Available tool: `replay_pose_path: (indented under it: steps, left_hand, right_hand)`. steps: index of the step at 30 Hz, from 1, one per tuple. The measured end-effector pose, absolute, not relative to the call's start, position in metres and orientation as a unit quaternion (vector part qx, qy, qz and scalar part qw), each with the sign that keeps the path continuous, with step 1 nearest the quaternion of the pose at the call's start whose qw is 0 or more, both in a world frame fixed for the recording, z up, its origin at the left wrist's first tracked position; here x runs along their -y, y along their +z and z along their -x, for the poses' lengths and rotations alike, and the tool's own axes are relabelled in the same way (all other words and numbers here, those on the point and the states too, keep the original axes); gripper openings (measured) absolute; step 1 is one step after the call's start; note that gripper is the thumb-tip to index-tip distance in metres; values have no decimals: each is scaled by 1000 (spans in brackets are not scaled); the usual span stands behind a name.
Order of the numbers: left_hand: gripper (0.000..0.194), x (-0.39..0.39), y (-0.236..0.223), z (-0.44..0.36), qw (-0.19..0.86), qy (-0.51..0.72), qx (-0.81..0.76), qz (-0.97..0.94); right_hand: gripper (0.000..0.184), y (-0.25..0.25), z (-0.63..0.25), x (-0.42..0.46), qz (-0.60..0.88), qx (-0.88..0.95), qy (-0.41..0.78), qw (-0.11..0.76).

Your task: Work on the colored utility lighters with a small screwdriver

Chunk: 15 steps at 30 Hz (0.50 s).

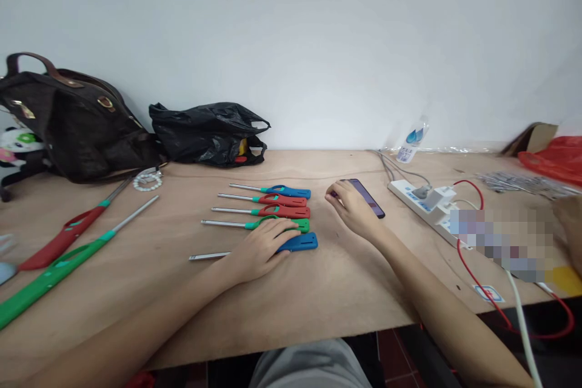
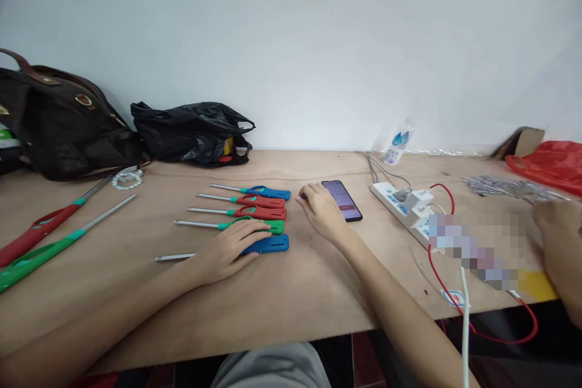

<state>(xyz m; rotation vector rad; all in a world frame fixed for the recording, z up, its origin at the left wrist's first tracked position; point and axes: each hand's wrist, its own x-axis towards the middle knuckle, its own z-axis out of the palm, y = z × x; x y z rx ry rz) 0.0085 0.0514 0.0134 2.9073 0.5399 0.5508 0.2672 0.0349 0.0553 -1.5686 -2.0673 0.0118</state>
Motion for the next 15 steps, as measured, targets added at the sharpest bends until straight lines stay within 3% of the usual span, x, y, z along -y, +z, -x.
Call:
replay_pose_path:
  steps: [3, 7, 10, 15]
  left_hand:
    - [39, -54, 10, -8, 65, 169, -193, -964]
    - [38, -55, 8, -7, 64, 154, -195, -967]
    - [39, -55, 8, -7, 62, 150, -195, -967]
    - [39, -55, 9, -7, 60, 150, -193, -968]
  right_hand:
    - [23, 53, -262, -35, 516, 755, 25, 405]
    - [25, 42, -255, -37, 440, 705, 201, 518]
    - [26, 34, -250, -38, 394, 683, 287, 544]
    - [26, 32, -245, -38, 381, 687, 320, 529]
